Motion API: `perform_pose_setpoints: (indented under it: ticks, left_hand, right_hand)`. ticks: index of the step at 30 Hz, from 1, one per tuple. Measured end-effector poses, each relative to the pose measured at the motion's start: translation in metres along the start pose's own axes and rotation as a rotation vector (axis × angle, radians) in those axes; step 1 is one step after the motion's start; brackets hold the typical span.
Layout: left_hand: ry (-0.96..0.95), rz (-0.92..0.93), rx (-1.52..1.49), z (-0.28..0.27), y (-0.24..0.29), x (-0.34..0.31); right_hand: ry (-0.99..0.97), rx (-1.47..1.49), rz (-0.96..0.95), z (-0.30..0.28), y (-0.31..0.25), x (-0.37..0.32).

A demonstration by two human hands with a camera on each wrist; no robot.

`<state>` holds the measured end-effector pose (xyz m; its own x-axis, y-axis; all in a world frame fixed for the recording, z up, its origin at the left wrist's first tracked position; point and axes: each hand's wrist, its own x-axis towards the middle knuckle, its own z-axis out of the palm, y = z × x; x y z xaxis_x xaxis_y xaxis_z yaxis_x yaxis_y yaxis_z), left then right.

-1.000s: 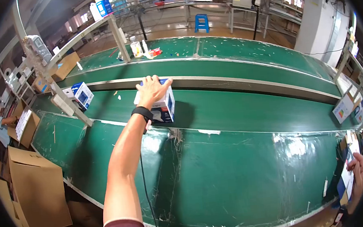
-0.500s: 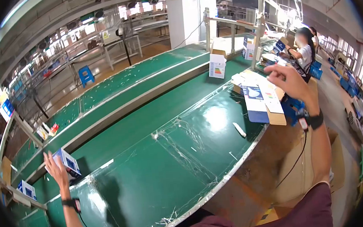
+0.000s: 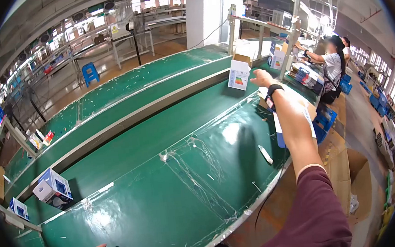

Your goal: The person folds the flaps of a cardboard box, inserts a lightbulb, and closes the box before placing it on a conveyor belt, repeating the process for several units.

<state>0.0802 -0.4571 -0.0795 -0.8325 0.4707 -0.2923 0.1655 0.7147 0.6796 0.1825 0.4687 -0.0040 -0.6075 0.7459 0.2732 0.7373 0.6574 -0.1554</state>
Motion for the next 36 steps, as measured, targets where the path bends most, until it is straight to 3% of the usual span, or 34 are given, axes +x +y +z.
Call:
perform_pose_setpoints:
  ticks: [2,3,4,6,7,8,9,11,13,15,17,18,19,21,24,26,28,30,33,36]
  left_hand:
    - [0.004,-0.046,-0.036,-0.004,0.008,0.001]
    - [0.015,-0.071,-0.062,-0.005,0.015,0.002]
    - [-0.009,-0.112,-0.092,-0.01,0.028,0.006]
    - [0.012,-0.179,-0.198,-0.012,0.007,0.023]
    - [0.149,0.047,-0.094,-0.007,0.007,0.039]
    - [0.127,0.05,-0.055,-0.009,0.007,0.049]
    - [0.118,0.101,-0.114,-0.012,0.026,0.057]
    - [0.087,0.187,-0.075,-0.012,0.024,0.077]
    - [0.03,0.173,-0.087,-0.012,0.027,0.091]
    - [0.004,0.229,-0.083,-0.005,0.029,0.114]
    - [0.022,0.327,-0.05,0.004,0.026,0.13]
    - [0.024,0.35,-0.022,0.01,0.032,0.136]
    - [0.031,0.374,0.012,0.016,0.042,0.142]
    - [0.029,0.492,0.07,0.029,0.054,0.149]
    - [-0.034,0.52,0.034,0.046,0.083,0.144]
    - [0.007,0.558,-0.06,0.075,0.106,0.139]
    - [0.02,0.666,-0.049,0.092,0.13,0.129]
    - [0.145,0.804,0.087,0.109,0.154,0.124]
    - [0.341,0.808,0.161,0.136,0.175,0.125]
    - [0.506,0.719,0.157,0.151,0.181,0.13]
  right_hand:
    - [-0.016,-0.08,-0.034,0.018,-0.035,0.019]
    - [0.072,-0.095,-0.04,0.037,-0.04,0.033]
    - [0.155,-0.12,-0.103,0.057,-0.033,0.051]
    - [0.247,-0.177,-0.249,0.078,-0.017,0.087]
    - [0.349,-0.226,-0.342,0.096,0.007,0.113]
    - [0.297,-0.233,-0.437,0.094,0.034,0.142]
    - [0.349,-0.431,-0.461,0.096,0.039,0.157]
    - [0.56,-0.198,-0.605,0.113,0.052,0.186]
    - [0.72,-0.333,-0.793,0.14,0.095,0.229]
    - [0.127,-0.623,-0.217,0.115,0.044,0.198]
    - [0.266,-0.452,-0.264,0.118,0.04,0.2]
    - [0.323,-0.35,-0.435,0.108,0.015,0.17]
    - [0.259,-0.293,-0.392,0.101,-0.009,0.152]
    - [0.282,-0.299,-0.713,0.093,-0.038,0.134]
    - [0.1,-0.439,-0.669,0.051,-0.106,0.052]
    - [0.081,-0.242,-0.786,0.044,-0.127,0.006]
    - [-0.066,-0.055,-0.737,0.039,-0.166,-0.033]
    - [-0.153,0.206,-0.847,-0.007,-0.236,-0.106]
    - [-0.252,0.5,-1.025,-0.052,-0.323,-0.204]
    - [-0.246,0.402,-1.121,-0.056,-0.38,-0.263]
